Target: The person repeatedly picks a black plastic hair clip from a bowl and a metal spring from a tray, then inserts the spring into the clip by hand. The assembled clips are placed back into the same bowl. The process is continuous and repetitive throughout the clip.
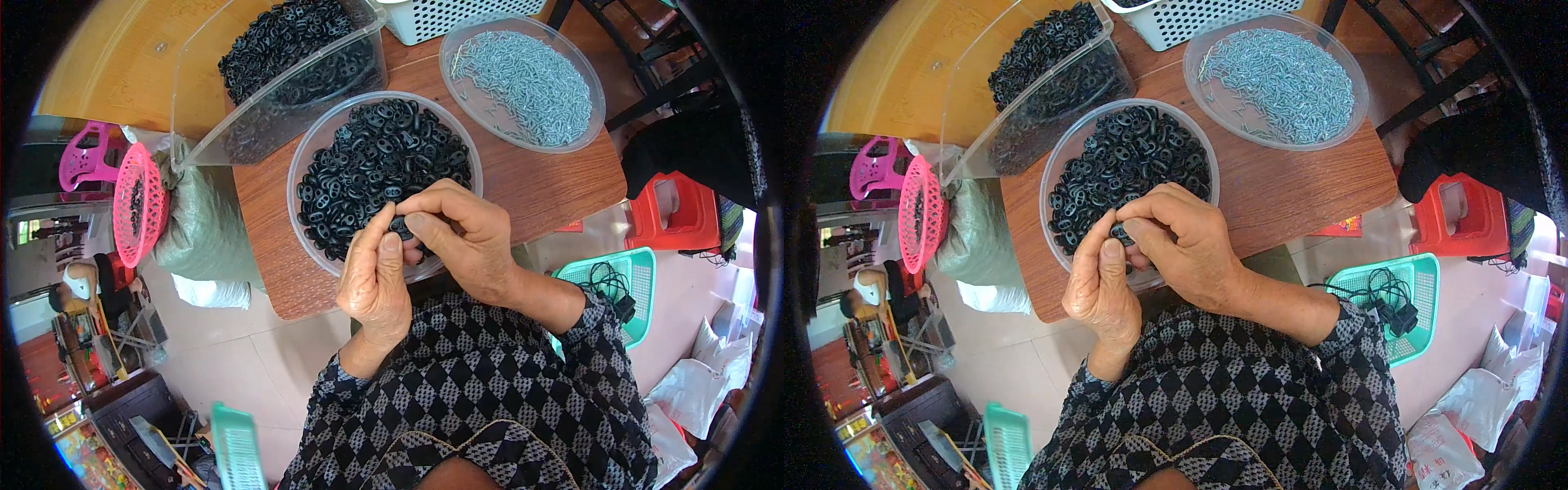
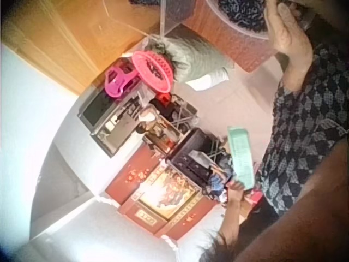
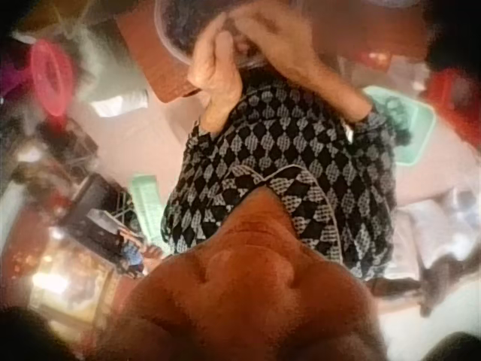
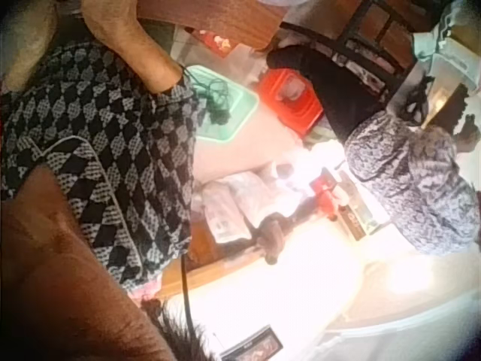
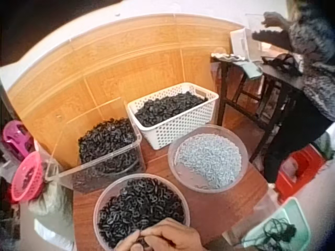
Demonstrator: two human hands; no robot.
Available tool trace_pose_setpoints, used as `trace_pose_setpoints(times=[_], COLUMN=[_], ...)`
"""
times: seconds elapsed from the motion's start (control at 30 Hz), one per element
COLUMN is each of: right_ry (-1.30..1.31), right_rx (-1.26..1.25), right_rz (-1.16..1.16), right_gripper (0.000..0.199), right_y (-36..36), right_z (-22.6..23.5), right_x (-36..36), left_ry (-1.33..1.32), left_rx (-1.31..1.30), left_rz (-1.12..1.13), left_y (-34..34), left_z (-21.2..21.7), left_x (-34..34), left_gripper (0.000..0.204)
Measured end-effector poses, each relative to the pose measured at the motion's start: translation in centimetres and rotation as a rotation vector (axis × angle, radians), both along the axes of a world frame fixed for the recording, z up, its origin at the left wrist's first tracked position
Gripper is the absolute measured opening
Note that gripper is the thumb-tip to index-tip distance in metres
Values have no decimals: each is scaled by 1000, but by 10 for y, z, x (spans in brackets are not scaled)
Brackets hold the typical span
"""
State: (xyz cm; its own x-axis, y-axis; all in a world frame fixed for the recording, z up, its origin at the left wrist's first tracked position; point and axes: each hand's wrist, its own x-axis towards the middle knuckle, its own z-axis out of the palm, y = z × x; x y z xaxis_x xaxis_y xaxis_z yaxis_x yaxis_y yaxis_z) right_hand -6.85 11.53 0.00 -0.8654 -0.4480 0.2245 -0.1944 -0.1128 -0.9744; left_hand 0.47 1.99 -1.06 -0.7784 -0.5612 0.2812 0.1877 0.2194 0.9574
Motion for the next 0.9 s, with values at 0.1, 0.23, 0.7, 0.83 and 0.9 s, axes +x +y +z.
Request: trace_pose_setpoints(times=[0.1, 0.23, 0.7, 0.83, 0.9], right_ry=[-102, -192, 110, 241, 318], right_rx=[-35, -46, 76, 83, 89], right_rz=[0, -2, 7, -2, -34], right_gripper=[8, 8, 18, 27, 29], right_y=[-2, -2, 5, 5, 4], right_z=[-1, 5, -5, -7, -11], right_x=[3, 6, 0, -1, -3], left_ry=[-12, -41, -91, -50, -59], left_rx=[-38, -80, 249, 240, 214], left_rz=[14, 31, 3, -32, -74], left_y=[1, 3, -2, -6, -8], left_z=[3, 8, 6, 4, 3], left_x=[0, 0, -2, -4, -2], left_gripper=[25, 25, 25, 28, 30])
